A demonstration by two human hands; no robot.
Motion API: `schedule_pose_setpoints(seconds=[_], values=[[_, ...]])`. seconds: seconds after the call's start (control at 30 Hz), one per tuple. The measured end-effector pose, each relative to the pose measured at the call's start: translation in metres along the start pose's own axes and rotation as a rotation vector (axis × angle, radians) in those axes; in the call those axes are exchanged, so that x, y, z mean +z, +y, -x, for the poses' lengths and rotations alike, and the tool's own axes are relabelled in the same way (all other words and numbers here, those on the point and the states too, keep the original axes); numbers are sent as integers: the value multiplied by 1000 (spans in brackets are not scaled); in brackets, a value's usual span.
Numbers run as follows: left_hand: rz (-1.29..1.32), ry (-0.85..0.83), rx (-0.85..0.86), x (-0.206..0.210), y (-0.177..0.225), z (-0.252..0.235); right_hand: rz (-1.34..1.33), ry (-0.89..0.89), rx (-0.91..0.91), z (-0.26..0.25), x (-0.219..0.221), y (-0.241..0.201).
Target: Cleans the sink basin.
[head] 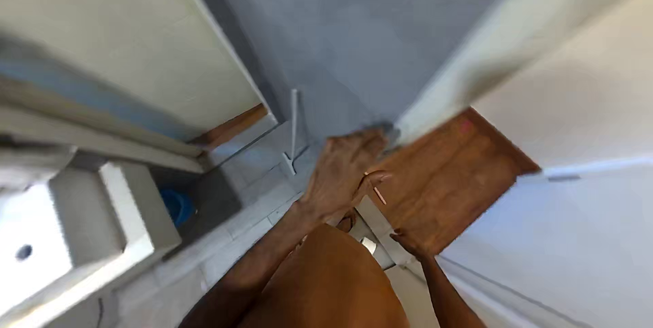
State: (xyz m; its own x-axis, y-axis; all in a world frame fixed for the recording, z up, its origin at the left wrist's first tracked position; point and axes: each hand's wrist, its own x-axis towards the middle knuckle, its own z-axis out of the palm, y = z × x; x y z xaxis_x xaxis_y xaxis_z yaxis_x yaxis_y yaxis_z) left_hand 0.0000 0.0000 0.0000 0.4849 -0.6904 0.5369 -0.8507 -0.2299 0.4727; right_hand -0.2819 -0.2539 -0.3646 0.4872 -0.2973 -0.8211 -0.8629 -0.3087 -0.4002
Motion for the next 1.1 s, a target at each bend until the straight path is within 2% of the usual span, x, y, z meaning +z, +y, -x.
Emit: schedule_pose_setpoints(seconds=[0.03,0.1,0.13,0.17,0.23,0.3,0.37,0.4,0.47,0.53,0.6,0.67,0.73,0.83,0.87,0.97,1.03,1.1], values=[[-54,-256,-139,5,-27,42,22,-15,-3,-1,10,-17],[-28,-758,-539,16,-88,144,79,-29,-46,-6,30,-56],[5,-893,-743,18,-117,205,118,-29,-77,-11,39,-80],[36,-938,-930,15,-139,272,155,-29,-108,-16,50,-106],[118,-855,-1278,-5,-160,417,220,-12,-202,-26,79,-159],[192,-676,-1654,-45,-146,541,281,10,-310,-29,119,-214],[190,-515,-1981,-88,-115,620,367,-20,-381,-30,159,-262],[170,-433,-2084,-104,-100,649,406,-55,-398,-30,181,-284],[164,-187,-2206,-126,-81,689,474,-161,-429,-33,228,-329],[226,141,-2263,-129,-67,716,596,-282,-450,-39,274,-367],[334,411,-2271,-119,-60,723,745,-390,-483,-42,317,-406],[474,565,-2239,-109,-55,709,840,-446,-556,-38,359,-448],[620,551,-2164,-103,-53,693,816,-445,-665,-29,405,-493],[703,220,-2041,-102,-50,697,628,-430,-834,-11,479,-555],[709,173,-2038,-103,-50,704,564,-418,-888,-3,503,-576],[711,242,-2191,-114,-46,742,391,-354,-1053,23,580,-638],[667,296,-2282,-142,-50,771,286,-341,-1159,47,632,-680],[565,445,-2331,-175,-61,797,209,-411,-1241,76,679,-722]])
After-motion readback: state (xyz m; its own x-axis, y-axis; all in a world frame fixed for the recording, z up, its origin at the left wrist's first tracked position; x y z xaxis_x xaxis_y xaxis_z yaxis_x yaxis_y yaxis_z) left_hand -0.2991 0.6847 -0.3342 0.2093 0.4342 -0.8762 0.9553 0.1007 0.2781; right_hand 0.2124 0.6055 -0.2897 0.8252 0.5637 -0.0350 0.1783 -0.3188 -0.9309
